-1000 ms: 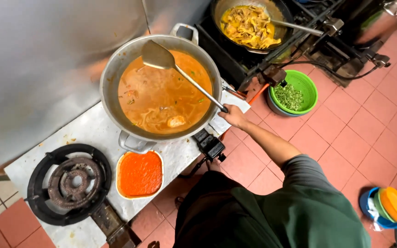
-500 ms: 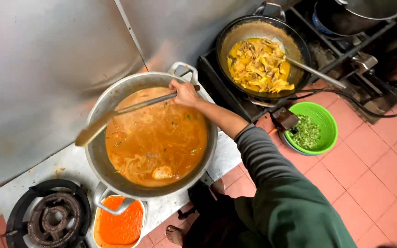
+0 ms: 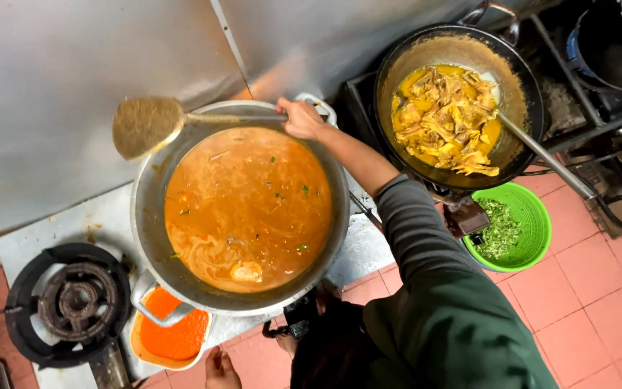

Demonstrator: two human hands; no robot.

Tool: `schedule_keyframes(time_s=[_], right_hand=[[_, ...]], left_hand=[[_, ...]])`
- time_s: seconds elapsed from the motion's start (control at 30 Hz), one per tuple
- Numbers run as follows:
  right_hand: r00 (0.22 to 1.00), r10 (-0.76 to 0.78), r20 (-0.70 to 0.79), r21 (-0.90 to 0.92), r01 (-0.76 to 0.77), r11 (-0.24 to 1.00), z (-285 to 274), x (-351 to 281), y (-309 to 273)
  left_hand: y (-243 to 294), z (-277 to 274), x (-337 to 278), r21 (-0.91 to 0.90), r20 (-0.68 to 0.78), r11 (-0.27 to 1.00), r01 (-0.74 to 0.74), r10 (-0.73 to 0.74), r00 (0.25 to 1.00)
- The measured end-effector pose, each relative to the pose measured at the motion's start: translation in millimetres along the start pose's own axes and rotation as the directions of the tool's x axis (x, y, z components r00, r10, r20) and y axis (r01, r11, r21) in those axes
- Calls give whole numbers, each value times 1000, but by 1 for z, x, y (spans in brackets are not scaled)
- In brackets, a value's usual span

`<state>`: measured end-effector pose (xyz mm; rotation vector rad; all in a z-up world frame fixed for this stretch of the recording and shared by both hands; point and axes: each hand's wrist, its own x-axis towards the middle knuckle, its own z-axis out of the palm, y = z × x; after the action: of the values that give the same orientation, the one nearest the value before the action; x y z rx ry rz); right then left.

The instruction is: Stirring a large pot of curry and cutting ingredients on a wooden board to add to the mixture.

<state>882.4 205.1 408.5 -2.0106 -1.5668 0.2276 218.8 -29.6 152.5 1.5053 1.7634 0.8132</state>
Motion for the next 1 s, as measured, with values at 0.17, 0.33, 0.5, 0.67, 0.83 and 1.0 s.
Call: schedule_keyframes(time_s=[0.17,0.33,0.5,0.67,0.83,1.0], right_hand=[[995,92,42,18,-93,996,-24,-9,-21],[996,47,-73,72,-42,997,-26,-18,-22],[978,-180,-102,-116,168,979,-45,-50,-80],[992,-93,84,-405,119,906,-49,-145,-98],[967,-102,-233,-261,39,964,-52,-277,-133],[999,54,-3,-553,-47,832,23,-379,-129]], left_hand=[[30,30,-6,34,-46,999,28,-27,999],[39,25,-8,-3,42,1000,10,-10,999],[63,19,-1,-27,113,997,75,-71,991],[61,9,7,-94,118,995,40,-29,993],[19,-13,18,-40,153,999,-15,21,988],[-56,-13,52,82,-10,974,-211,213,977]])
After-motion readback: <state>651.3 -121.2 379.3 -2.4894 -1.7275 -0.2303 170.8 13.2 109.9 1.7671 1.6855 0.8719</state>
